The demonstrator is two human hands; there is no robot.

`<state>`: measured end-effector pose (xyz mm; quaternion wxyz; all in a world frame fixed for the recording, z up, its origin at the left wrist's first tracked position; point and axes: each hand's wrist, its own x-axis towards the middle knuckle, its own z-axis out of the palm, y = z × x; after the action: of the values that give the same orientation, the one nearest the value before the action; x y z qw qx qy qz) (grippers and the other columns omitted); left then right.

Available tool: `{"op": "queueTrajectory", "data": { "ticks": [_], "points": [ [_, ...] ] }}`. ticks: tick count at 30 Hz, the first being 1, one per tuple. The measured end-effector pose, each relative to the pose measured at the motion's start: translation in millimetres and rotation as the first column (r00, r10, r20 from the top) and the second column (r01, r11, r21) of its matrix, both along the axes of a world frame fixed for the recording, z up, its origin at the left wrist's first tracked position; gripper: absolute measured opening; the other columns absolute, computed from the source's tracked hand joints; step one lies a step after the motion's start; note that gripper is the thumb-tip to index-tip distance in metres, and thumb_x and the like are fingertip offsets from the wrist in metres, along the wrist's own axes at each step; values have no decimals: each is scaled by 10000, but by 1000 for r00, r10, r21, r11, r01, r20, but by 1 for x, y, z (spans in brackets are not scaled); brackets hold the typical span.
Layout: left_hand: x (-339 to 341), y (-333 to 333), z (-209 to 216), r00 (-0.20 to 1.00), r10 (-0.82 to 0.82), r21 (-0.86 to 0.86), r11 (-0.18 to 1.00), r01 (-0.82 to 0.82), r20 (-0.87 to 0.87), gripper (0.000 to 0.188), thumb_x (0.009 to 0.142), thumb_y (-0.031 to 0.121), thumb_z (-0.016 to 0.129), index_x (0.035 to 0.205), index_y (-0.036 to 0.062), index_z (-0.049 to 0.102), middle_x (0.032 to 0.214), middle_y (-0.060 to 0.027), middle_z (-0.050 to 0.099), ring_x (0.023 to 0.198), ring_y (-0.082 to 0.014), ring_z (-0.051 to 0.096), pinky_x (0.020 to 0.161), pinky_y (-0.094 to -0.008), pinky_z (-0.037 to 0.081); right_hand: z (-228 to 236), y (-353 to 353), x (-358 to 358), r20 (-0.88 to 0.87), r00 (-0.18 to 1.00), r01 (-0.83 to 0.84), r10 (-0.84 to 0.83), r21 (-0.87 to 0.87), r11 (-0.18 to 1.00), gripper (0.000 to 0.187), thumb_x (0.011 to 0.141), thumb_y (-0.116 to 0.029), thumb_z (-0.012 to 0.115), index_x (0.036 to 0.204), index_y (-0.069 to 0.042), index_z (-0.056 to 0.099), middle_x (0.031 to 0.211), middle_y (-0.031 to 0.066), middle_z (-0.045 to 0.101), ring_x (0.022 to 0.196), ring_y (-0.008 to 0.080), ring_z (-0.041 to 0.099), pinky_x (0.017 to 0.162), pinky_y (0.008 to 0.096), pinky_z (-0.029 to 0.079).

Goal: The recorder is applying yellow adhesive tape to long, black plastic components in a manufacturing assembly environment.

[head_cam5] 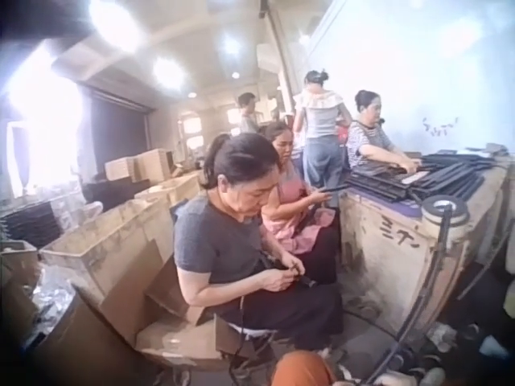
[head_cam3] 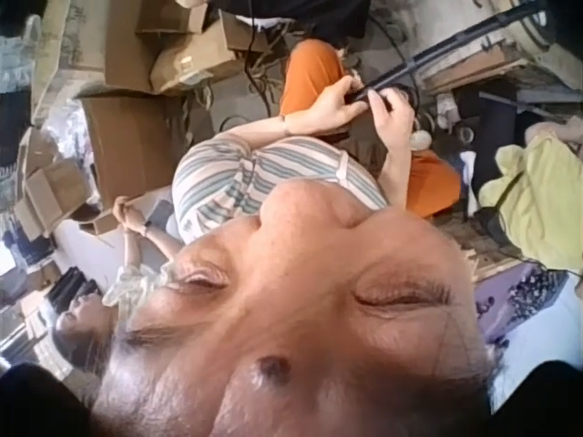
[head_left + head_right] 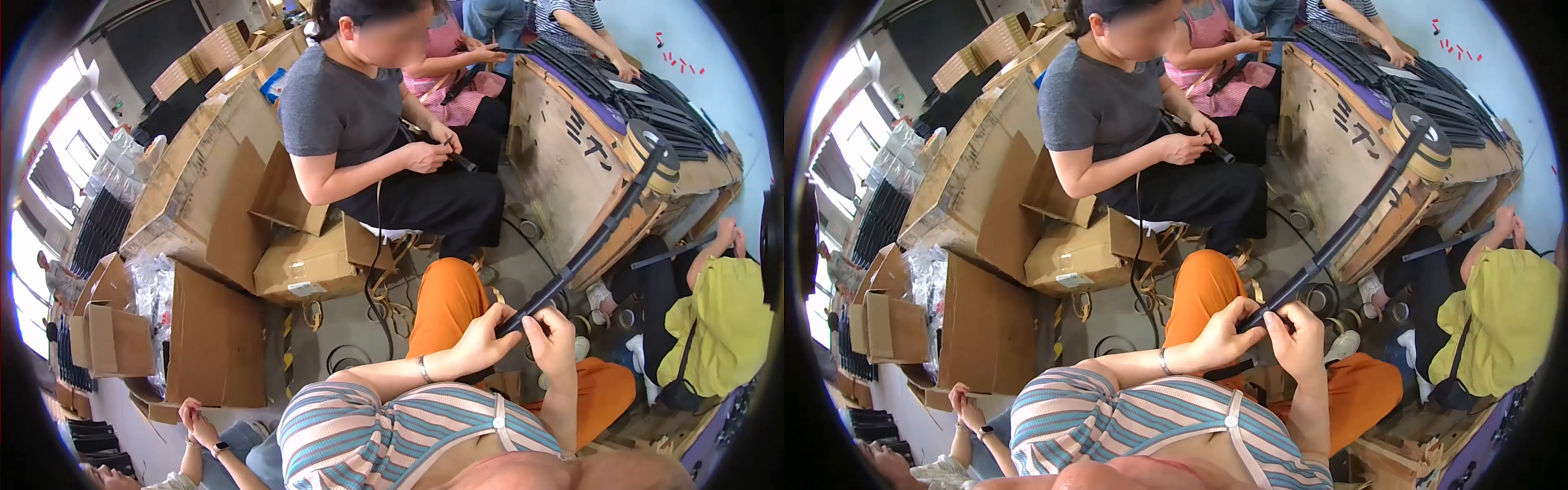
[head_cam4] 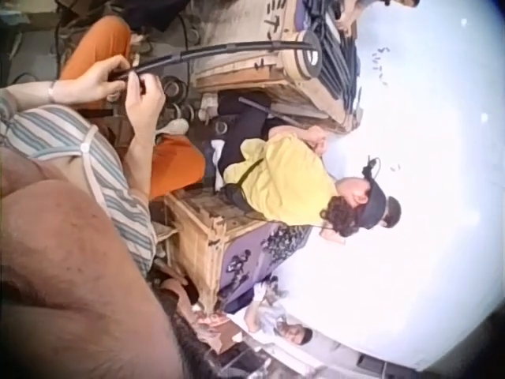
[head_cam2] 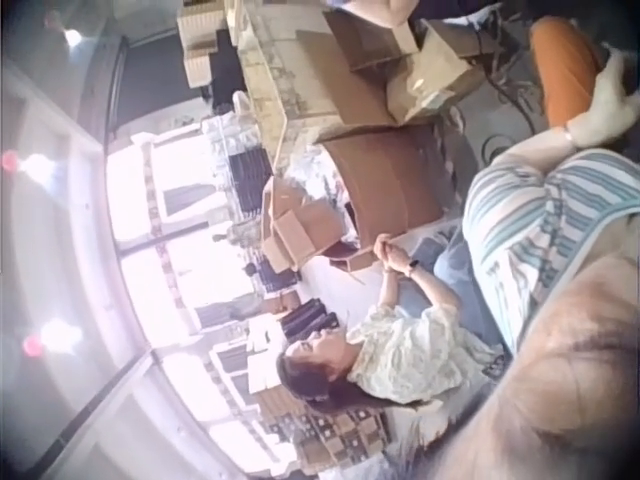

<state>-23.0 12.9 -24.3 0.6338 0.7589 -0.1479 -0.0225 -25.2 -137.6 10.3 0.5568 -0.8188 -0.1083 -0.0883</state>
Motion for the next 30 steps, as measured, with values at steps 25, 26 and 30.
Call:
{"op": "queueTrajectory", "data": {
  "ticks": [25, 26, 30],
  "points": [
    [52, 16, 64, 799, -513, -356, 843, 402, -312, 225, 938, 218, 410, 991, 6, 464, 658, -27, 472, 468, -63, 413, 432, -178, 334, 29, -38, -9, 53, 992, 110, -111, 23, 994, 192, 827, -138, 597, 702, 8, 590, 607, 48, 510, 537, 103, 450, 484, 242, 330],
    [52, 16, 65, 789, -515, -381, 840, 387, -334, 254, 929, 244, 432, 991, 2, 472, 663, -32, 477, 460, -70, 407, 433, -180, 332, 29, -38, -9, 54, 993, 104, -106, 34, 994, 194, 827, -140, 598, 701, 8, 590, 606, 46, 510, 534, 101, 447, 483, 242, 328],
    [55, 19, 65, 767, -534, -445, 819, 363, -356, 280, 925, 260, 438, 989, -11, 471, 652, -40, 481, 438, -74, 403, 411, -182, 328, 26, -43, -10, 30, 995, 90, -91, 42, 995, 202, 834, -140, 591, 703, 13, 590, 614, 39, 516, 532, 89, 442, 481, 236, 323]
  ]
}}
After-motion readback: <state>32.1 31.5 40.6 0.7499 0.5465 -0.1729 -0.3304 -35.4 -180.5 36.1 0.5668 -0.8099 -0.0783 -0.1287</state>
